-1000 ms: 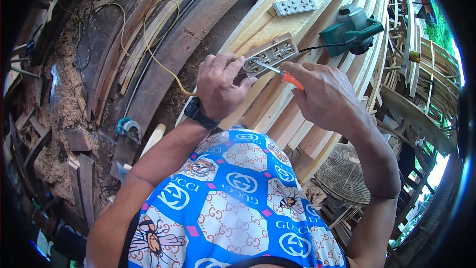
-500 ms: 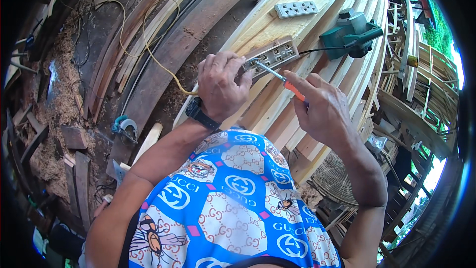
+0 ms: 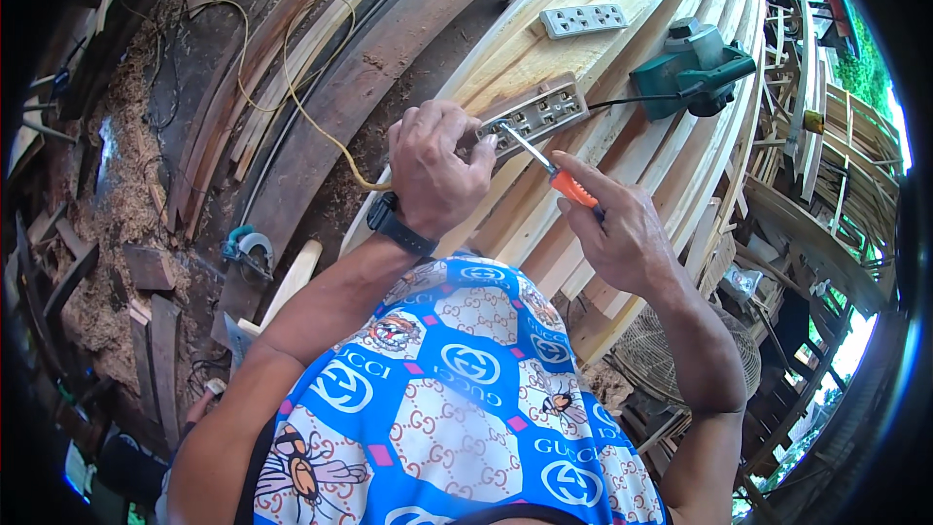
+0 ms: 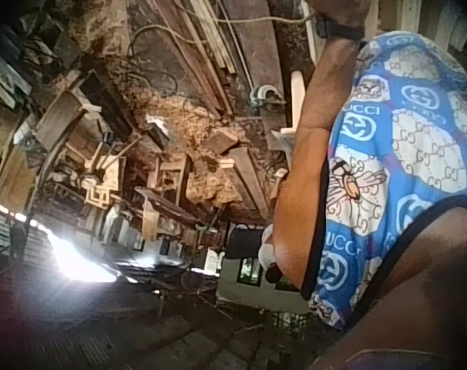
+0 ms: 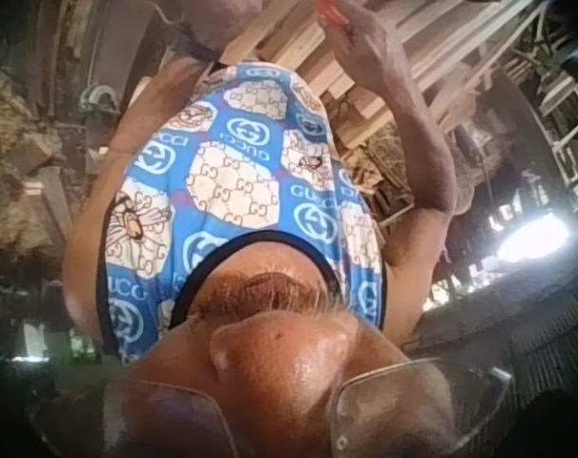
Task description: The person uses a screwdriver to remove screws from the front plate of a power outlet sitting on lumber, opens the housing to reveal the internal components, and uses the screwdriver to adjust or tighten screws on the internal terminals. The person then places the cover back on the outlet and begins re-securing it with the screwdriver.
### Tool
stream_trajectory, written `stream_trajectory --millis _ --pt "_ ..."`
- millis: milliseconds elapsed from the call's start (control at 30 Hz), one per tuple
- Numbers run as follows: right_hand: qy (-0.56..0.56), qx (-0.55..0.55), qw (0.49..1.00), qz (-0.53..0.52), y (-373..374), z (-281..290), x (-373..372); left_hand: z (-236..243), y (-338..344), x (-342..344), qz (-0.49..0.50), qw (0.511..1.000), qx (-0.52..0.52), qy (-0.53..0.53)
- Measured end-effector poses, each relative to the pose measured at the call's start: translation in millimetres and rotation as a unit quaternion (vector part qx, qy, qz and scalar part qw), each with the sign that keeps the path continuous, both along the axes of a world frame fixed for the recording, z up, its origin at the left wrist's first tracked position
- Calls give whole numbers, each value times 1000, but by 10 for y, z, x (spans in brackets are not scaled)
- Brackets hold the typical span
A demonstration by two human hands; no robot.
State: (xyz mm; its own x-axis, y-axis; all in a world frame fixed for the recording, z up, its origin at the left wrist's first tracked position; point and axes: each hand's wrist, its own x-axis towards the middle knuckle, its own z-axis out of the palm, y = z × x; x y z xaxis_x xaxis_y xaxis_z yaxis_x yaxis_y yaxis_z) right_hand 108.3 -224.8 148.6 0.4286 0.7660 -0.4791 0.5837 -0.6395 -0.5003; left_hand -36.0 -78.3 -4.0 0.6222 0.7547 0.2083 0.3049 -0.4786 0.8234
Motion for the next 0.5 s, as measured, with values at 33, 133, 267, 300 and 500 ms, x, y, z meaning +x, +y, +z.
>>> stream_trajectory --millis 33,133,267,300,500 --pt "0 0 1000 -1 -3 7 -4 -3 7 -2 -1 1000 0 0" --pt "6 10 1000 -6 -7 29 -16 -6 16 -8 -8 1000 -4 -12" --pt "20 -2 1000 -12 23 76 -24 35 17 -12 -4 1000 -27 -2" --pt "23 0 1000 -13 26 78 -25 40 17 -13 -4 999 -49 4" --pt "25 -3 1000 -11 27 81 -43 38 23 -8 6 999 -35 -13"
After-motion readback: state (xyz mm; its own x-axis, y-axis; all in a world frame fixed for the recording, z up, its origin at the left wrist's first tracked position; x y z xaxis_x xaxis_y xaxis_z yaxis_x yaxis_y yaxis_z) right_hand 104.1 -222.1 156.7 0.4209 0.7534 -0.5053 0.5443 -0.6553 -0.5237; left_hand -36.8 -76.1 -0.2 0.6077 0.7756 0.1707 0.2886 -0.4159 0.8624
